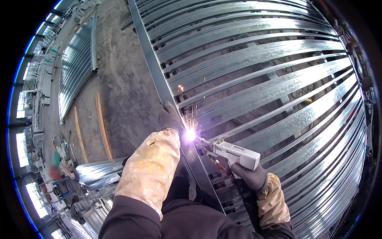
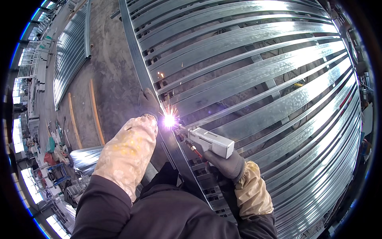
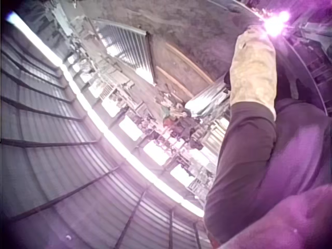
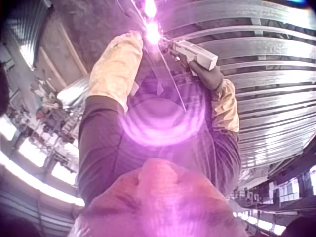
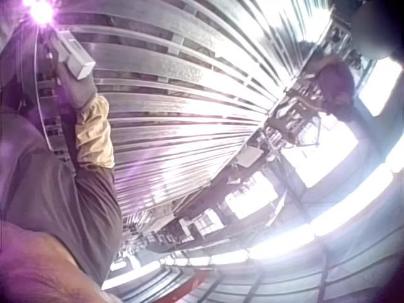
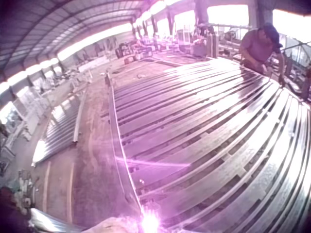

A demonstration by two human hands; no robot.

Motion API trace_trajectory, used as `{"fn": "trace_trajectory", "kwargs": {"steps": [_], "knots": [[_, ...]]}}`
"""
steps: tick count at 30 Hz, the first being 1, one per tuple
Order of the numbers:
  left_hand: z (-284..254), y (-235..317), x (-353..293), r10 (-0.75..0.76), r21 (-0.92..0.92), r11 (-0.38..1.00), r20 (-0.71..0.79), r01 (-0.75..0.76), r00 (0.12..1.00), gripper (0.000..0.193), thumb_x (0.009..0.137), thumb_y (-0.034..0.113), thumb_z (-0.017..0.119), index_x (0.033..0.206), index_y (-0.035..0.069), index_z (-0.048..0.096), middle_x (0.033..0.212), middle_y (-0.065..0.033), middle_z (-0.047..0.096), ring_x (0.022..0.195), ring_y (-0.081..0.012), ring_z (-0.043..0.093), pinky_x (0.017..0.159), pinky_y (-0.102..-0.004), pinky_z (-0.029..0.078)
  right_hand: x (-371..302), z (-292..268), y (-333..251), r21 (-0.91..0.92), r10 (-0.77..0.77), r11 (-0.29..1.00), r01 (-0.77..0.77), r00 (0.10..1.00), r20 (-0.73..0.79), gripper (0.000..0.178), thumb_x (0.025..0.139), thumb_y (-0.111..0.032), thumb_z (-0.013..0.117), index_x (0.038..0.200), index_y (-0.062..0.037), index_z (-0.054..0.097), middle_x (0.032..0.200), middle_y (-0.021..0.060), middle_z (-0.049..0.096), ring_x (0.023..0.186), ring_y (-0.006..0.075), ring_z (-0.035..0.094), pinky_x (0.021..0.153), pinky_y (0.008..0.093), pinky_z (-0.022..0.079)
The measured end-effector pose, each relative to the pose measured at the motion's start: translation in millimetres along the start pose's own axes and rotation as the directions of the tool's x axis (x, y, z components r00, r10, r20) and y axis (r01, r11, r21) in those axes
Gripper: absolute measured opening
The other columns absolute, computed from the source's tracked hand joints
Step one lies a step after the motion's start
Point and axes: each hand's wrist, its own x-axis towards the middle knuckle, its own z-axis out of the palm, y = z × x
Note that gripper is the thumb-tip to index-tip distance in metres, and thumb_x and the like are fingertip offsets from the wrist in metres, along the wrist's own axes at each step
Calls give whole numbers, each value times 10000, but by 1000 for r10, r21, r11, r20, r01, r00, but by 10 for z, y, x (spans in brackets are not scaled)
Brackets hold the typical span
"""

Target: The person uses a handheld welding torch to join metal bars on a large rectangular frame. They systematically move along the seams, creating bright sparks as they weld the intersections of the metal components.

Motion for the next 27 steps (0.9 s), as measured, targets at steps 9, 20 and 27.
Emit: {"fn": "trace_trajectory", "kwargs": {"steps": [9, 20, 27], "knots": [[211, -261, 128, 75, -5, 997, -86, -76, 993, 559, 1066, 428, 401, 1241, -64, 600, 1197, -322, 657, 1151, -501, 601, 985, -510, 465, -154, -56, 111, 44, -17, 999, 20, 998, -64, 310, 957, -152, 642, 1222, 8, 639, 925, 65, 716, 744, 120, 660, 646, 284, 536], [27, -1, -4, 15, 31, 999, -4, -15, 1000, 561, 1060, 443, 394, 1208, -59, 594, 1140, -338, 662, 1068, -508, 631, 917, -525, 493, -636, -138, 242, 240, 53, 970, -20, 990, -131, 430, 937, -132, 667, 1335, 15, 594, 980, 83, 732, 763, 119, 656, 652, 277, 546], [112, -113, 53, 39, -12, 999, -44, -40, 998, 528, 1045, 434, 420, 1169, -43, 610, 1115, -322, 671, 1063, -498, 636, 922, -543, 484, -554, -102, 310, 205, 64, 978, -39, 991, -114, 405, 919, -89, 653, 1302, 36, 616, 958, 95, 753, 791, 123, 678, 675, 275, 552]]}}
